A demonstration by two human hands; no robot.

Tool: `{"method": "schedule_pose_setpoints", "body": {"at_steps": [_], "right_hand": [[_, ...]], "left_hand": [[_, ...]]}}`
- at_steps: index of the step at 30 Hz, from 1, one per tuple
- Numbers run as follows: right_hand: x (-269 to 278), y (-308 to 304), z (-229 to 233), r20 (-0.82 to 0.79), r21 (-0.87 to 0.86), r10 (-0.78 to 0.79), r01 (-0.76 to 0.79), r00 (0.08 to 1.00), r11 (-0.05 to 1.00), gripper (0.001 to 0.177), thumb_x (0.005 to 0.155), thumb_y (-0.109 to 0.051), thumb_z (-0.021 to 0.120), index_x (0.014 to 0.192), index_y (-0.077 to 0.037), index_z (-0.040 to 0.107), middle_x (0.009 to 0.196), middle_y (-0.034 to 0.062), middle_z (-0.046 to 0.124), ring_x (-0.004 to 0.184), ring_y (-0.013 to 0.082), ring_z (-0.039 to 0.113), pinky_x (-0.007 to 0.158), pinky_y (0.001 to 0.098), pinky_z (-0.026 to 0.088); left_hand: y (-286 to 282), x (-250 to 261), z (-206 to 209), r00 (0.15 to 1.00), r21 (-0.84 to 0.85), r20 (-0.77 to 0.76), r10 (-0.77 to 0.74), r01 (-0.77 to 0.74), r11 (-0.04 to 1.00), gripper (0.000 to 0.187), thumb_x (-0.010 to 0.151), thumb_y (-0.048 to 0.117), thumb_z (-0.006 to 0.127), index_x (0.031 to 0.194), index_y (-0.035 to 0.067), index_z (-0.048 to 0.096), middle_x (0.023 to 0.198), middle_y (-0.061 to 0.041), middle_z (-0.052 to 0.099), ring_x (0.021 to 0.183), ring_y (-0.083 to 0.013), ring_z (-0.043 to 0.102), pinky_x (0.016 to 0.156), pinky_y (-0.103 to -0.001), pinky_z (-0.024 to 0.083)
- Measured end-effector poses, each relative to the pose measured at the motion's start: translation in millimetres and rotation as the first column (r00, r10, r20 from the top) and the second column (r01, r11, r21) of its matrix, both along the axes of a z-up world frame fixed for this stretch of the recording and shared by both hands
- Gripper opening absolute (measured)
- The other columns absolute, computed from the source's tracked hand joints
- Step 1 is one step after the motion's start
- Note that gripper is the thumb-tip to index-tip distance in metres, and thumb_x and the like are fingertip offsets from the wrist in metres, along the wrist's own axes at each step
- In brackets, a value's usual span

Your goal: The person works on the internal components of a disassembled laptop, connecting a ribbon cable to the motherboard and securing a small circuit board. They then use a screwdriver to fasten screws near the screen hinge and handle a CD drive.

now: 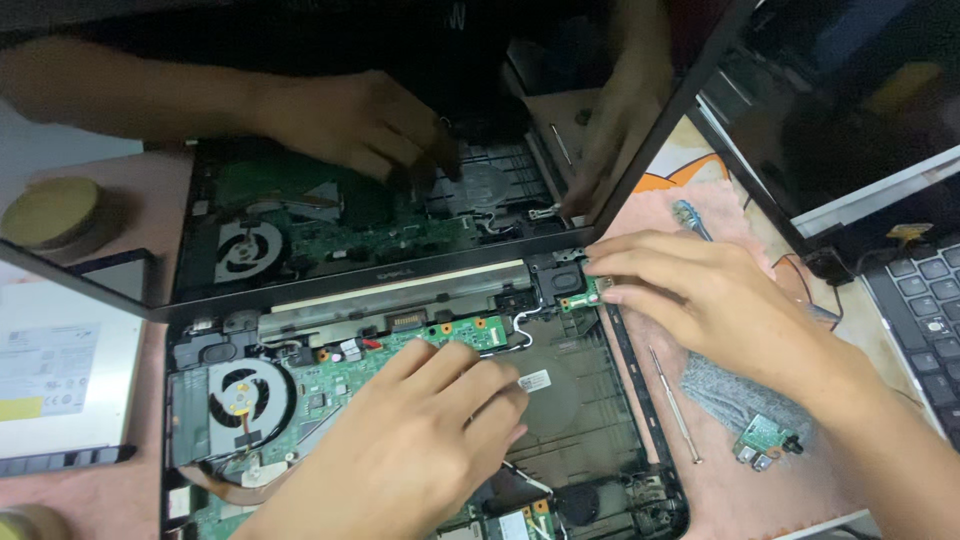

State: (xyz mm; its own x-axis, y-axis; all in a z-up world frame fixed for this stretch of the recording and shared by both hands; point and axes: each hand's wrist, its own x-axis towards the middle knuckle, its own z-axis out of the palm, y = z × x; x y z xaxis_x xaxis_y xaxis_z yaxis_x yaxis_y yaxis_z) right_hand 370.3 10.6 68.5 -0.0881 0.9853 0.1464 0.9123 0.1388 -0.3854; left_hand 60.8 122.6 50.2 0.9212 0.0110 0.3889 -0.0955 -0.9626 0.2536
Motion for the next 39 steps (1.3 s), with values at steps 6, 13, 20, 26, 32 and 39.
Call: {"method": "schedule_pose_setpoints", "body": {"at_steps": [6,13,20,26,32,39], "right_hand": [[3,0,-11,0.016,0.105,0.016,-0.018,1.0,0.994,0.027,0.106,-0.022,0.075,0.126,-0.008,0.086,0.141,0.0079,0.085,0.129,0.0259,0.08,0.12,0.0436,0.058],[-2,2,-16,0.051,0.146,-0.009,0.001,0.999,0.989,0.02,0.106,-0.02,0.078,0.118,-0.008,0.089,0.132,0.0083,0.082,0.118,0.0269,0.078,0.103,0.0411,0.061],[-6,5,-9,-0.1,0.084,-0.106,0.114,0.989,0.99,0.015,0.1,-0.019,0.084,0.109,-0.012,0.093,0.126,0.0028,0.088,0.113,0.0189,0.083,0.105,0.0347,0.061],[-4,12,-13,-0.278,-0.023,-0.226,0.229,0.933,0.973,0.009,0.095,-0.017,0.089,0.099,-0.014,0.096,0.115,-0.0011,0.091,0.106,0.0118,0.084,0.103,0.0275,0.061],[-1,-7,-12,0.07,0.081,-0.082,0.076,0.994,0.994,0.023,0.106,-0.022,0.077,0.122,-0.013,0.091,0.127,0.0081,0.07,0.108,0.0196,0.074,0.098,0.0381,0.058],[18,-64,8,0.12,0.206,-0.183,0.156,0.976,0.966,0.018,0.105,-0.01,0.084,0.122,-0.011,0.09,0.126,0.0093,0.079,0.105,0.0208,0.076,0.097,0.0329,0.056]], "left_hand": [[4,29,-18,0.994,0.124,0.063,0.088,-0.095,0.988,0.034,0.109,0.029,0.083,0.129,0.003,0.073,0.139,-0.013,0.071,0.114,-0.0361,0.063,0.085,-0.047,0.05],[7,52,-25,0.983,0.279,0.014,0.183,-0.179,0.943,0.067,0.109,0.059,0.075,0.145,0.002,0.07,0.147,-0.014,0.064,0.121,-0.0316,0.061,0.094,-0.04,0.05],[6,60,-31,0.979,0.265,0.04,0.199,-0.202,0.943,0.069,0.112,0.065,0.068,0.143,0.004,0.073,0.142,-0.013,0.064,0.114,-0.0303,0.06,0.091,-0.04,0.048],[5,64,-30,0.972,0.354,0.03,0.234,-0.229,0.907,0.073,0.11,0.073,0.068,0.141,0.007,0.072,0.134,-0.008,0.062,0.112,-0.0274,0.06,0.09,-0.038,0.048],[5,66,-29,0.972,0.342,0.024,0.232,-0.226,0.912,0.069,0.11,0.071,0.067,0.135,0.007,0.073,0.138,-0.01,0.062,0.11,-0.0273,0.058,0.089,-0.039,0.047],[6,50,-17,0.977,0.368,-0.009,0.212,-0.194,0.909,0.074,0.11,0.068,0.069,0.145,0.003,0.07,0.145,-0.013,0.061,0.113,-0.0287,0.059,0.091,-0.038,0.047]]}}
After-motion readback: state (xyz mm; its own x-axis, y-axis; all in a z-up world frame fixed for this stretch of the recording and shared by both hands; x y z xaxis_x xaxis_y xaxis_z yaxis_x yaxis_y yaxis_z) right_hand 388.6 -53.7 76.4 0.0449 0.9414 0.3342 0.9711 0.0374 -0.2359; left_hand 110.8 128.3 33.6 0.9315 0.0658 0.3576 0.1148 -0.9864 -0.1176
